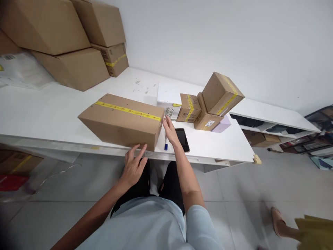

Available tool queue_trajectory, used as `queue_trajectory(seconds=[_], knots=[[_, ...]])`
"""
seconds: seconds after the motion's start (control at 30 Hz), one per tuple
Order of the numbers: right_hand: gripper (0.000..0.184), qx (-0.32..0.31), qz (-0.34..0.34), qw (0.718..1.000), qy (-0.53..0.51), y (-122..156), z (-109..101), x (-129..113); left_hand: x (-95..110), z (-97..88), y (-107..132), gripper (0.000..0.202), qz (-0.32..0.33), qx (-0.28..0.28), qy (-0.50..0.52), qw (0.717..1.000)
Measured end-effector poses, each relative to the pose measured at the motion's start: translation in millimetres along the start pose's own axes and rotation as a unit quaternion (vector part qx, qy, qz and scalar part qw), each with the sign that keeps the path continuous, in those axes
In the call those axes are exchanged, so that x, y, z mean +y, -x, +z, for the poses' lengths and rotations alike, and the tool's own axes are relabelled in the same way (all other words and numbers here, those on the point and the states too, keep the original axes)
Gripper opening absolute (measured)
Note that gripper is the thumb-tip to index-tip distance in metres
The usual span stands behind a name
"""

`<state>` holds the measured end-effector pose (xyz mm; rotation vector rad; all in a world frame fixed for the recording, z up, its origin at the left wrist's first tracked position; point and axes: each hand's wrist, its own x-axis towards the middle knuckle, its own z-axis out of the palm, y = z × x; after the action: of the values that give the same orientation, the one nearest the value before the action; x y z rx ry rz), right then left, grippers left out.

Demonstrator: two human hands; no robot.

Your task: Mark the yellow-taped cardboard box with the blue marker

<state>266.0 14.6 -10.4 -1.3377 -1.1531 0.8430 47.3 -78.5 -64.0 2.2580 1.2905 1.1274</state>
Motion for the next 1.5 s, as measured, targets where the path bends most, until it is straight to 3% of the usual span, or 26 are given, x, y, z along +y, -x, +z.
queue_trajectory(seconds=[0.07,0.13,0.23,0.3,0.43,0.53,0.63,0.77,0.87,1.03,1.3,1.4,1.5], knots=[[0.084,0.023,0.017,0.999,-0.014,7,-10,-3,-7,-14.9,-12,0.040,0.063,0.068,0.021,0.995],[0.079,0.052,0.024,0.998,-0.030,17,-18,-7,-20,-34.5,-30,0.033,0.088,0.174,0.016,0.981],[0.070,0.079,0.024,0.995,-0.048,39,-21,-10,-47,-65.3,-64,0.034,0.059,0.366,0.008,0.929],[0.067,0.080,0.017,0.995,-0.051,55,-18,-9,-66,-81.5,-86,0.044,0.010,0.416,0.011,0.909],[0.058,0.103,-0.006,0.994,0.034,79,-15,1,-89,-95.8,-115,0.060,-0.116,0.342,0.070,0.930],[0.045,0.135,-0.021,0.972,0.190,87,-16,10,-89,-95.2,-121,0.058,-0.119,0.275,0.069,0.952],[0.042,0.072,-0.007,0.934,0.349,85,-15,13,-81,-92.9,-120,0.052,-0.108,0.246,0.039,0.962],[0.044,-0.030,0.063,0.866,0.494,73,-3,9,-71,-91.2,-116,0.048,-0.114,0.244,0.014,0.963],[0.041,-0.050,0.084,0.858,0.503,62,7,9,-68,-89.9,-114,0.045,-0.121,0.245,0.011,0.962],[0.047,-0.035,0.109,0.891,0.440,56,7,13,-60,-90.6,-111,0.047,-0.124,0.230,0.019,0.965],[0.064,0.083,0.103,0.965,0.228,86,-25,19,-50,-94.4,-108,0.047,-0.179,0.184,0.045,0.966],[0.064,0.151,0.128,0.980,0.026,95,-31,12,-47,-92.6,-108,0.046,-0.189,0.184,0.058,0.963],[0.055,0.185,0.156,0.943,-0.229,99,-36,-3,-40,-89.0,-108,0.043,-0.189,0.182,0.062,0.963]])
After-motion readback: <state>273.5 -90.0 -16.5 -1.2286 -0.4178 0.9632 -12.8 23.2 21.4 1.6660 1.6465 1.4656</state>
